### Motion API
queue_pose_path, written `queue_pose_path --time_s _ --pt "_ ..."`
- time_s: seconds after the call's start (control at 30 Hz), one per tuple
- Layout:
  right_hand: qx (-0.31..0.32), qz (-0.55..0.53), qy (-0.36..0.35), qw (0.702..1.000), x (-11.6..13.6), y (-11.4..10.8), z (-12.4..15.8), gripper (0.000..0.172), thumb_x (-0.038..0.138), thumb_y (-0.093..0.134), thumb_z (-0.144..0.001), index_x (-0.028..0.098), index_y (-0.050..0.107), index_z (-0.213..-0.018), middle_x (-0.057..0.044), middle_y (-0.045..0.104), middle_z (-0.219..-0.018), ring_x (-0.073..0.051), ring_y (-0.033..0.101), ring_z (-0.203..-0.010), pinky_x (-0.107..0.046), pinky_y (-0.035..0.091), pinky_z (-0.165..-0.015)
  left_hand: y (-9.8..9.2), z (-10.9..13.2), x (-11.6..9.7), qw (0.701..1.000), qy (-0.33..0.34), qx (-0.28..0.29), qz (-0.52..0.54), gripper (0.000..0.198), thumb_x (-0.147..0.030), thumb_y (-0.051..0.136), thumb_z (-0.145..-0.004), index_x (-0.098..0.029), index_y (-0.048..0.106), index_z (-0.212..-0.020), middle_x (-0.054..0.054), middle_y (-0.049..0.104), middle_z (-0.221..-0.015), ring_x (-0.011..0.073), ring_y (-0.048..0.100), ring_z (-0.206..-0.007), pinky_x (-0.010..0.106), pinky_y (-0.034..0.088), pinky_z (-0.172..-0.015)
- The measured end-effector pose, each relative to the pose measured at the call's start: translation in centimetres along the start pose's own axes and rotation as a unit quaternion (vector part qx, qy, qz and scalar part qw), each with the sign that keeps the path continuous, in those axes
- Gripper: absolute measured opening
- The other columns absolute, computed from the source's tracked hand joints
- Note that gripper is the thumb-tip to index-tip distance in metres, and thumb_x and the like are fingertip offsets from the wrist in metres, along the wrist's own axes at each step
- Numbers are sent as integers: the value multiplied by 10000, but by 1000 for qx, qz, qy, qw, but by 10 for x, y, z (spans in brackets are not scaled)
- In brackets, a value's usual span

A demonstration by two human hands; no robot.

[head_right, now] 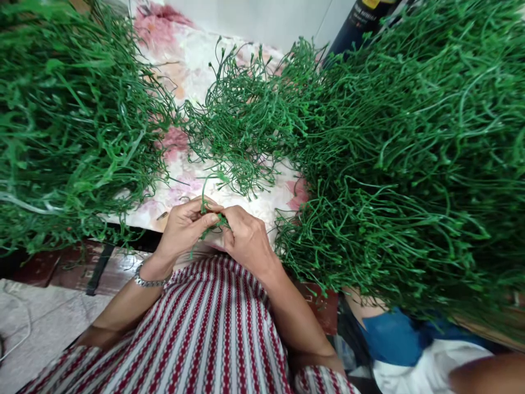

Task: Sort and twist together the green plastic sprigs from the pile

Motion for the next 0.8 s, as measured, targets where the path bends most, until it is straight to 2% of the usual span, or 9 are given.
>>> queue_pose_path --time_s 0.07,0.17,0.27,0.4,0.53,0.63,0.7,0.73,0.8 --pt "20 64 5 998 0 -2 0 191 71 425 -755 152 528 -894 -65 590 -786 -187 568 -756 -280 440 -668 -1 0 -6 998 15 0 -58 124 -229 571 -788 -142 597 -702 -8 525 -650 100 486 -623 209 377 -587" --pt "54 126 7 991 0 -8 -2 189 74 401 -736 160 525 -851 -57 570 -750 -184 537 -697 -281 410 -622 2 -1 -15 988 21 40 -146 156 -204 497 -822 -144 551 -689 -16 516 -623 93 457 -586 215 355 -569" --pt "82 112 -16 990 2 -12 -4 221 61 381 -723 159 513 -871 -60 572 -785 -175 528 -716 -270 393 -619 6 -3 -22 972 46 98 -208 127 -161 475 -810 -145 535 -699 -24 500 -620 88 439 -579 215 332 -562" --pt "108 86 -37 990 4 -14 -7 213 38 392 -680 166 496 -815 -43 547 -749 -154 481 -650 -265 345 -575 5 -5 -20 971 44 144 -186 180 -138 467 -789 -148 477 -610 -45 395 -543 73 354 -520 207 271 -505" --pt "170 -88 -86 978 9 -13 -9 126 74 421 -747 167 500 -714 -14 523 -669 -119 470 -624 -237 346 -583 6 -2 -14 970 -24 238 -51 242 -282 516 -793 -141 521 -596 -27 439 -531 80 384 -512 205 317 -500" --pt "217 -274 -95 932 12 -9 -9 171 206 450 -844 159 541 -708 -8 531 -648 -100 486 -600 -222 368 -581 8 1 -12 951 -66 298 46 320 -421 602 -731 -133 584 -591 2 506 -526 98 433 -509 225 355 -504" --pt "224 -376 -53 898 9 -4 -9 200 279 476 -858 160 562 -722 -2 528 -635 -97 488 -581 -223 380 -569 6 2 -10 945 -94 296 99 325 -436 649 -687 -132 604 -581 8 508 -503 100 434 -483 232 344 -482" --pt "203 -423 -16 883 5 -2 -10 211 311 487 -857 164 564 -726 4 515 -623 -94 476 -559 -224 380 -550 5 1 -8 946 -107 276 130 316 -427 665 -674 -131 607 -581 4 500 -492 94 420 -459 229 326 -460" --pt "110 -498 61 858 -7 -3 -12 237 371 512 -843 174 553 -718 12 487 -616 -90 442 -520 -226 370 -510 -1 -2 -4 953 -122 207 185 289 -401 681 -667 -129 608 -601 -4 495 -495 75 385 -425 218 282 -423"
Point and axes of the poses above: each hand's wrist, its own z-axis away from the middle knuckle, its own y-axis out of the palm, x = y × z, the point moved 6 cm from there along -z, towards the middle knuckle
